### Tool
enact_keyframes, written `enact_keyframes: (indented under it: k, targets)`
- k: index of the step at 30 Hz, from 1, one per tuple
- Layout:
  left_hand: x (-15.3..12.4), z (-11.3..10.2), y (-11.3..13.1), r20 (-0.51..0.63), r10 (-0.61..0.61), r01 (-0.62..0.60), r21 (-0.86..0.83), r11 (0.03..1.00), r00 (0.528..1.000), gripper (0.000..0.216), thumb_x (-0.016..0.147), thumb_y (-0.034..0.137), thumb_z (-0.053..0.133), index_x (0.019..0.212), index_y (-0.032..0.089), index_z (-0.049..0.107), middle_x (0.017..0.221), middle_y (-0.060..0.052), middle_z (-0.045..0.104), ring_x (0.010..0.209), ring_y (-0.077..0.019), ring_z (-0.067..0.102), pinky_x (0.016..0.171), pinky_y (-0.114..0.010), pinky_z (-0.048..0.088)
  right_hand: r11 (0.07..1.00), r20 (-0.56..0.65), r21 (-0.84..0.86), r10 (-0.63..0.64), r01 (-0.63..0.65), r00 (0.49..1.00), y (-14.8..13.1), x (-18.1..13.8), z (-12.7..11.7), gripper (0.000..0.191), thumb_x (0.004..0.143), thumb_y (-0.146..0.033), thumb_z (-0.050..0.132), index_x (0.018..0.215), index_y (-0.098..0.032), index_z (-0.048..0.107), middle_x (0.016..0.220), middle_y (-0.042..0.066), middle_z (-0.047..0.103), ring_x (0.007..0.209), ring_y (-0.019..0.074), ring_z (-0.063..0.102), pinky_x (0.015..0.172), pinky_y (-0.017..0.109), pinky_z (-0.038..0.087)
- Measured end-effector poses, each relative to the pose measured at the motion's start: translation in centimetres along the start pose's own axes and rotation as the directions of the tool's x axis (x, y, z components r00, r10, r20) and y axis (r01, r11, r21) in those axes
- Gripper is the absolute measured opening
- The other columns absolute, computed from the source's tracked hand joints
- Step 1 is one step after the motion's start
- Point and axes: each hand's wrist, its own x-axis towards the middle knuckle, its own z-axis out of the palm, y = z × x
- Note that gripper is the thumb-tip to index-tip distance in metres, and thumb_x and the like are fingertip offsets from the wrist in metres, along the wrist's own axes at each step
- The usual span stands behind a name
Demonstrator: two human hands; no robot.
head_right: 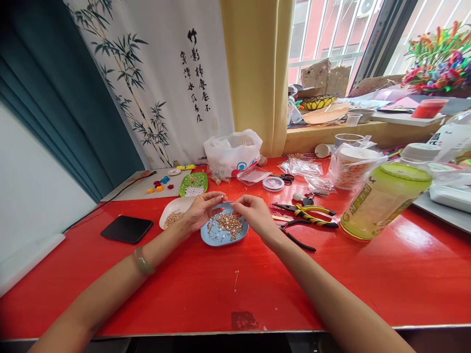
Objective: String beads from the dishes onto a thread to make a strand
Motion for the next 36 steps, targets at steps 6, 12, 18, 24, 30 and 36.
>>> enact_keyframes:
  k: [6, 12, 18, 24, 30, 36]
  targets:
    - [0.1, -0.1, -0.1, 0.004, 0.007, -0.008, 0.014, 1.000, 1.000, 0.019, 0.057, 0.019, 0.070, 0.074, 0.014, 0.065, 0.076, -0.003, 0.064, 0.072, -0.0101, 0.057, 0.064, -0.022, 0.044, 1.000, -0.013, -0.015, 0.008, -0.008, 1.000, -0.2, -0.1, 0.1, 0.016, 0.065, -0.029, 0.053, 0.057, -0.015, 0.050, 0.056, 0.000, 0.055, 0.054, 0.0101, 0.048, 0.049, 0.022, 0.033]
    - [0.3, -0.1, -0.1, 0.005, 0.090, -0.090, 0.181, 0.979, 0.996, 0.020, 0.055, 0.021, 0.071, 0.072, 0.013, 0.065, 0.074, -0.004, 0.065, 0.069, -0.0113, 0.058, 0.064, -0.024, 0.044, 0.997, -0.011, -0.054, -0.055, 0.054, 0.998, 0.2, 0.0, 0.0, 0.016, 0.067, -0.028, 0.053, 0.058, -0.015, 0.051, 0.056, 0.000, 0.054, 0.054, 0.0096, 0.048, 0.052, 0.022, 0.034]
    - [0.1, 0.0, 0.0, 0.056, 0.110, -0.120, 0.229, 0.966, 0.992, 0.022, 0.058, 0.022, 0.069, 0.077, 0.014, 0.064, 0.075, -0.004, 0.065, 0.070, -0.0105, 0.058, 0.065, -0.023, 0.043, 0.998, 0.036, -0.014, -0.066, 0.067, 0.997, 0.5, 0.3, -0.1, 0.020, 0.068, -0.033, 0.056, 0.062, -0.014, 0.055, 0.058, 0.000, 0.055, 0.055, 0.0098, 0.048, 0.051, 0.022, 0.033]
    - [0.2, -0.4, 0.3, 0.100, 0.093, -0.119, 0.283, 0.952, 0.991, 0.034, 0.057, 0.019, 0.070, 0.089, 0.014, 0.061, 0.080, -0.005, 0.065, 0.074, -0.0117, 0.059, 0.071, -0.025, 0.043, 0.994, 0.040, 0.096, -0.051, 0.047, 0.998, 0.9, 0.5, -0.2, 0.021, 0.067, -0.035, 0.059, 0.063, -0.014, 0.056, 0.059, 0.000, 0.057, 0.055, 0.0086, 0.048, 0.052, 0.022, 0.034]
    - [0.5, -0.8, -0.1, 0.092, 0.071, -0.103, 0.404, 0.909, 0.993, 0.032, 0.056, 0.022, 0.069, 0.086, 0.013, 0.062, 0.081, -0.007, 0.066, 0.080, -0.0160, 0.059, 0.077, -0.030, 0.044, 0.976, 0.049, 0.206, -0.087, 0.075, 0.995, 1.1, 0.9, -0.7, 0.019, 0.065, -0.032, 0.062, 0.065, -0.014, 0.058, 0.061, -0.001, 0.057, 0.057, 0.0080, 0.049, 0.056, 0.022, 0.036]
    - [0.7, -1.0, -0.4, 0.104, 0.066, -0.107, 0.455, 0.884, 0.992, 0.028, 0.056, 0.023, 0.069, 0.081, 0.012, 0.062, 0.079, -0.007, 0.066, 0.078, -0.0171, 0.061, 0.076, -0.031, 0.044, 0.949, 0.034, 0.297, -0.127, 0.111, 0.991, 1.5, 1.3, -1.1, 0.022, 0.061, -0.031, 0.066, 0.075, -0.016, 0.058, 0.068, 0.000, 0.062, 0.067, 0.0112, 0.057, 0.065, 0.025, 0.041]
